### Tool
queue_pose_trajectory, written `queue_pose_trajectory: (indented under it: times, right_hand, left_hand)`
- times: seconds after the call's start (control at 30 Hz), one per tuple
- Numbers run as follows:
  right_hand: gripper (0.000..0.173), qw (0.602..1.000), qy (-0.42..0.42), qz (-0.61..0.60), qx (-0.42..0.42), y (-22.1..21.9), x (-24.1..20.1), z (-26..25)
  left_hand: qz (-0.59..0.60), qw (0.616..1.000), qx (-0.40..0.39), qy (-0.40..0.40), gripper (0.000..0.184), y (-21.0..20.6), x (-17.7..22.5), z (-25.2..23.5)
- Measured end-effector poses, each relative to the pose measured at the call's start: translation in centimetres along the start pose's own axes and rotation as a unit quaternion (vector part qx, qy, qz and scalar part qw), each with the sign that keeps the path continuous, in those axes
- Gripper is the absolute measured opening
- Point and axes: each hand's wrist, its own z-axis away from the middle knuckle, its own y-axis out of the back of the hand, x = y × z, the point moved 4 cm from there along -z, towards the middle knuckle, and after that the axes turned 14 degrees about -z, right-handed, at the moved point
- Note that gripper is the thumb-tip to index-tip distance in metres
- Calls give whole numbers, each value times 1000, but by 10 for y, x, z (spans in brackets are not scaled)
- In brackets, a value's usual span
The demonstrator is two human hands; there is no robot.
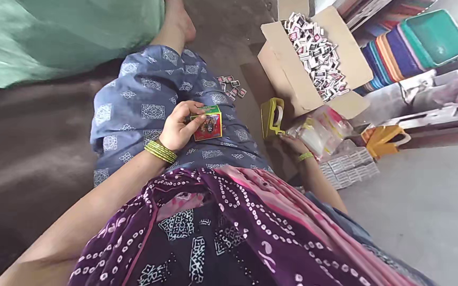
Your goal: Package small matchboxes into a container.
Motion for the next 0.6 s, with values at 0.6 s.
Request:
queue_pose_trajectory:
  times: [0.6]
  right_hand:
    - [22,959,190,171,-125,-69,-56,43]
  left_hand:
    - [-17,1000,-6,19,19,-1,3,-2]
